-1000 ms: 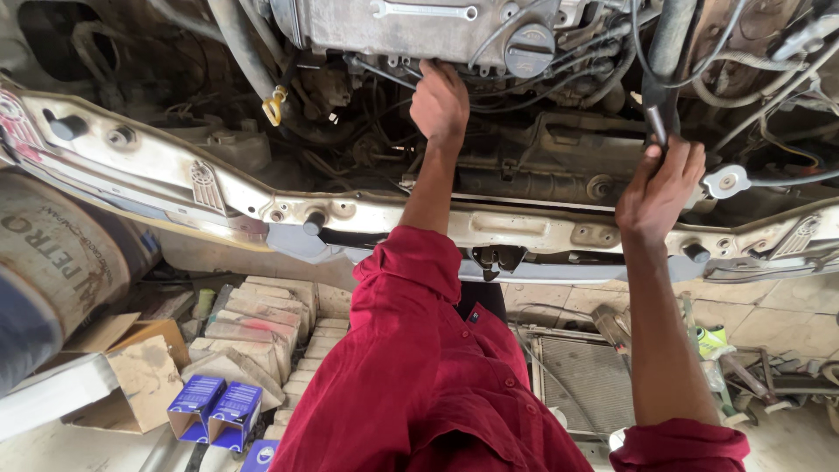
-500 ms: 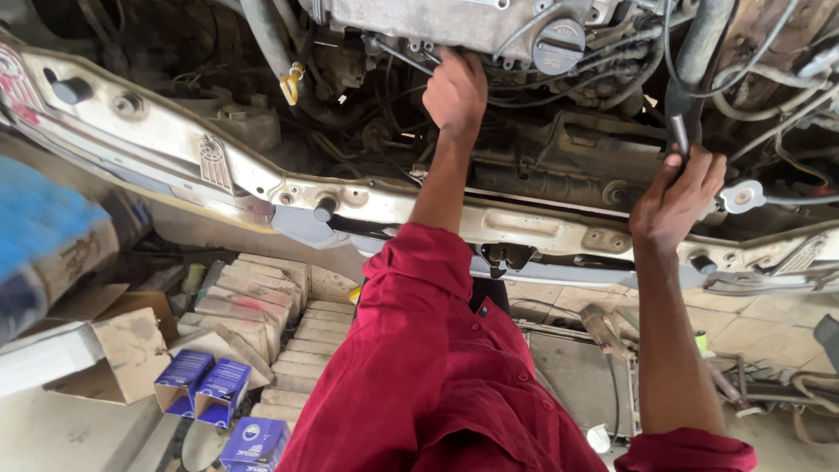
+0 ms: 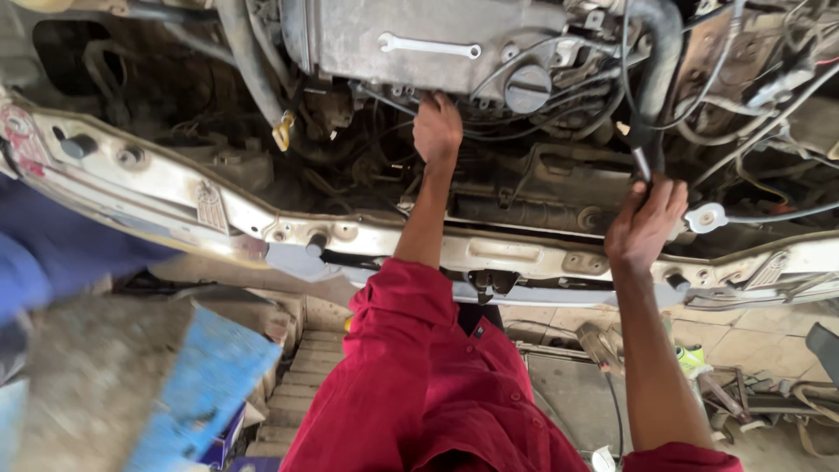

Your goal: The person works under the hood of a car, using a wrench to tighten bolts on the engine block and the front frame. They move between different areas of the engine bay, adjusting their position to reach various components.

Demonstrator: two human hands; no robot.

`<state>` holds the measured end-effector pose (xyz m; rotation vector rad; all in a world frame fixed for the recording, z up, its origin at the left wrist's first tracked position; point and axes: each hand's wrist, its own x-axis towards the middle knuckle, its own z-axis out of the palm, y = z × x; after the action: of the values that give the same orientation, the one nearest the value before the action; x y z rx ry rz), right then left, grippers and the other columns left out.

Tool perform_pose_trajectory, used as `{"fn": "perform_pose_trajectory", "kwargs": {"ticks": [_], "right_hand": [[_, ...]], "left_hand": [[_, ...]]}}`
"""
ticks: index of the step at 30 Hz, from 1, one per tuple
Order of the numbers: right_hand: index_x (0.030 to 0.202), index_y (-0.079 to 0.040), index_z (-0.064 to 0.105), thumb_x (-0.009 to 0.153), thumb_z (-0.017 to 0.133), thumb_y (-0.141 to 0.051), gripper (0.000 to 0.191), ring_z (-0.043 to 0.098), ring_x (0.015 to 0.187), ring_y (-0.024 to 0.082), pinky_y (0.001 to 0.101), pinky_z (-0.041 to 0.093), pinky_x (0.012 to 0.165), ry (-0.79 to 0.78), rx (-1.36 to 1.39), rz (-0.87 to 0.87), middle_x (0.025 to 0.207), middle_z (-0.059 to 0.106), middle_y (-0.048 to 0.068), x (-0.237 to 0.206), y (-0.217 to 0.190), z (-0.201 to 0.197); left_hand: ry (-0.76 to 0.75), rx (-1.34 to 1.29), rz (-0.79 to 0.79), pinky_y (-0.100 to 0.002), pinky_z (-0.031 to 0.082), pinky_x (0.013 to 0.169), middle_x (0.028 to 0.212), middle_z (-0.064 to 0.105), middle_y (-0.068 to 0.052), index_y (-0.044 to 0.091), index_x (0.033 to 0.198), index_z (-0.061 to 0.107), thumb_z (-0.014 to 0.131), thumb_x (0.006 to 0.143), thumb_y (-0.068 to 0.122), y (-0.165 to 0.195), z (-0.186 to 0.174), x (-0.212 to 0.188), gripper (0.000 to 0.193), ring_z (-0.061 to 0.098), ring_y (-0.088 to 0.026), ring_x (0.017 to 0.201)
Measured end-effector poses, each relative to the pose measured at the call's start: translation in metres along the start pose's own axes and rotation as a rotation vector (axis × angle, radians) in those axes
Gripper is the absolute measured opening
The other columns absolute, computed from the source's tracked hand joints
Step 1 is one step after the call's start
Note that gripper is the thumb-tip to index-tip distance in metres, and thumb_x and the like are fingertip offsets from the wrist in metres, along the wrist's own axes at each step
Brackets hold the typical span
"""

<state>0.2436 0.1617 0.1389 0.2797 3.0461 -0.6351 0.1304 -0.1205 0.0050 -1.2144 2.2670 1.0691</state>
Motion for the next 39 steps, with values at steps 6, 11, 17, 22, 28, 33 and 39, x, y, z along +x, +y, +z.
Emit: {"fn": "perform_pose_trajectory", "kwargs": {"ticks": [6, 11, 17, 22, 28, 33, 39], "right_hand": [[0.130, 0.001, 0.055, 0.121, 0.044, -0.017, 0.022, 0.045, 0.100, 0.040, 0.0542, 0.036, 0.090, -0.035, 0.044, 0.061, 0.111, 0.046, 0.022, 0.004, -0.014, -0.005], [0.130, 0.002, 0.054, 0.122, 0.044, -0.016, 0.022, 0.046, 0.103, 0.040, 0.0549, 0.037, 0.091, -0.013, 0.032, 0.013, 0.115, 0.047, 0.023, 0.006, -0.015, -0.004], [0.129, 0.002, 0.054, 0.121, 0.046, -0.017, 0.021, 0.046, 0.105, 0.043, 0.0565, 0.037, 0.093, -0.018, 0.033, 0.028, 0.117, 0.048, 0.024, 0.003, -0.010, -0.002], [0.130, 0.001, 0.053, 0.121, 0.047, -0.017, 0.021, 0.046, 0.108, 0.045, 0.0579, 0.036, 0.093, -0.030, 0.042, 0.036, 0.120, 0.048, 0.025, 0.004, -0.011, -0.002], [0.131, 0.001, 0.053, 0.121, 0.047, -0.017, 0.022, 0.046, 0.106, 0.045, 0.0583, 0.036, 0.092, -0.011, 0.054, 0.049, 0.122, 0.048, 0.026, 0.005, -0.008, -0.002], [0.130, 0.000, 0.054, 0.122, 0.046, -0.020, 0.023, 0.046, 0.107, 0.046, 0.0587, 0.037, 0.092, -0.015, 0.051, 0.057, 0.122, 0.047, 0.027, 0.002, 0.004, 0.001], [0.129, 0.001, 0.054, 0.120, 0.048, -0.021, 0.024, 0.047, 0.110, 0.046, 0.0579, 0.038, 0.094, 0.071, 0.005, -0.030, 0.125, 0.048, 0.028, 0.004, 0.006, 0.004]], "left_hand": [[-0.058, 0.317, 0.150, -0.057, 0.058, 0.075, 0.088, 0.075, -0.024, 0.000, 0.108, 0.060, 0.048, 0.099, 0.037, -0.002, 0.000, 0.001, 0.040, 0.072, -0.046, 0.084], [0.027, 0.331, 0.262, -0.054, 0.060, 0.069, 0.084, 0.075, -0.022, 0.003, 0.100, 0.065, 0.048, 0.101, 0.037, -0.006, -0.004, 0.002, 0.038, 0.074, -0.043, 0.078], [-0.111, 0.269, 0.174, -0.055, 0.056, 0.077, 0.095, 0.074, -0.022, 0.008, 0.097, 0.072, 0.057, 0.091, 0.045, 0.001, -0.022, 0.008, 0.040, 0.070, -0.045, 0.088], [-0.067, 0.093, 0.214, -0.052, 0.055, 0.087, 0.107, 0.075, -0.021, 0.009, 0.111, 0.068, 0.061, 0.090, 0.038, -0.006, -0.072, 0.026, 0.036, 0.070, -0.046, 0.099], [0.364, -0.386, 0.165, -0.047, 0.058, 0.081, 0.100, 0.075, -0.020, 0.002, 0.122, 0.062, 0.060, 0.089, 0.015, -0.033, -0.120, 0.072, 0.036, 0.074, -0.038, 0.086], [0.494, -0.514, 0.104, -0.040, 0.056, 0.078, 0.100, 0.075, -0.015, 0.001, 0.115, 0.068, 0.065, 0.094, 0.014, -0.026, -0.106, 0.084, 0.025, 0.070, -0.028, 0.084], [0.805, -0.793, 0.027, -0.040, 0.054, 0.081, 0.101, 0.072, -0.016, -0.005, 0.108, 0.068, 0.065, 0.088, 0.001, 0.005, -0.086, 0.081, 0.020, 0.067, -0.026, 0.088]]}}
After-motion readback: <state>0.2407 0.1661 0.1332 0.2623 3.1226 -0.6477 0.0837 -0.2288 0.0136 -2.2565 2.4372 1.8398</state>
